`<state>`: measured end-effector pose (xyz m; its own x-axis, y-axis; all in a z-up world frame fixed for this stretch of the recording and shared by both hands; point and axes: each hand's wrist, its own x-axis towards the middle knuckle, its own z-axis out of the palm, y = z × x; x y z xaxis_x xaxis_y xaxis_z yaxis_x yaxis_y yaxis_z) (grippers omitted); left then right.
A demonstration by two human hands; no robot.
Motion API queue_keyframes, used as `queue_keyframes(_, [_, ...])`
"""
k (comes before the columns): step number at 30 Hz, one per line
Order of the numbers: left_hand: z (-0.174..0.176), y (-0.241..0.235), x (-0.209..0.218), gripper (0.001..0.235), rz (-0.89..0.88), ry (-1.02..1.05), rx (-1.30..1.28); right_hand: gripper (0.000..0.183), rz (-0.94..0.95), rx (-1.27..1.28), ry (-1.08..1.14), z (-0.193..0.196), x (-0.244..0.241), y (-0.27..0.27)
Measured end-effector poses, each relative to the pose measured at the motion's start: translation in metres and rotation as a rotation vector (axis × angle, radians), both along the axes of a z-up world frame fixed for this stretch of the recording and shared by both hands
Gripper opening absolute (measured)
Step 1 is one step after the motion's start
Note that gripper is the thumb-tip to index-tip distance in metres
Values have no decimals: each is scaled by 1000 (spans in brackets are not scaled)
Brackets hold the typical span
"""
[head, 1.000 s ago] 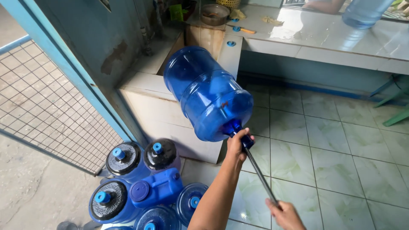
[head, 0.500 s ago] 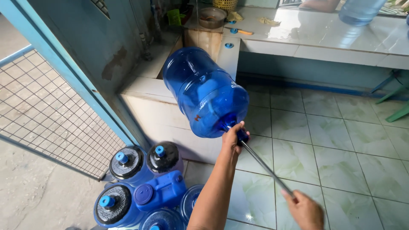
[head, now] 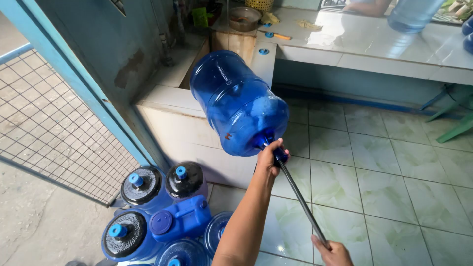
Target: Cleaning the inside of a large plastic water jug with a rod and then filling it with water.
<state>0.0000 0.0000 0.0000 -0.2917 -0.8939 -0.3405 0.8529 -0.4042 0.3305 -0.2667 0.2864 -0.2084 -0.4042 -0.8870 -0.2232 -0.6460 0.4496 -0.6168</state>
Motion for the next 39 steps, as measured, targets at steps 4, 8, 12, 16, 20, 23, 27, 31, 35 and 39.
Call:
queue_keyframes(4, [3, 9, -5, 27, -17, -88, 32, 47, -203, 10, 673, 144, -7, -13])
queue_keyframes(8, [1, 12, -28, 30, -24, -262, 96, 49, -138, -554, 1092, 197, -32, -7])
queue_keyframes(12, [17, 19, -35, 33, -15, -278, 90, 49, -270, -567, 926, 188, -2, -8])
queue_keyframes(16, [0, 17, -32, 32, 3, -189, 37, 57, -285, 129, 345, 86, 7, 8])
queue_keyframes(20, [-16, 28, -18, 29, -50, 73, -25, 59, -209, 116, -358, 5, -3, 21])
queue_keyframes(23, [-23, 21, -4, 28, -118, 128, -26, 56, -162, 102, -324, 35, 3, 16])
queue_keyframes(27, [-25, 4, -16, 27, -87, -37, 40, 62, -128, 72, 44, 107, 19, 8])
queue_keyframes(31, [-10, 8, -22, 29, 28, -60, 53, 60, -80, 246, -521, 8, -9, 16])
queue_keyframes(35, [-20, 10, -32, 30, 64, -183, 64, 58, -21, 56, 152, 127, 21, -51])
queue_keyframes(39, [-24, 26, -46, 28, 104, -272, 70, 57, -113, -47, 768, 223, 59, -59])
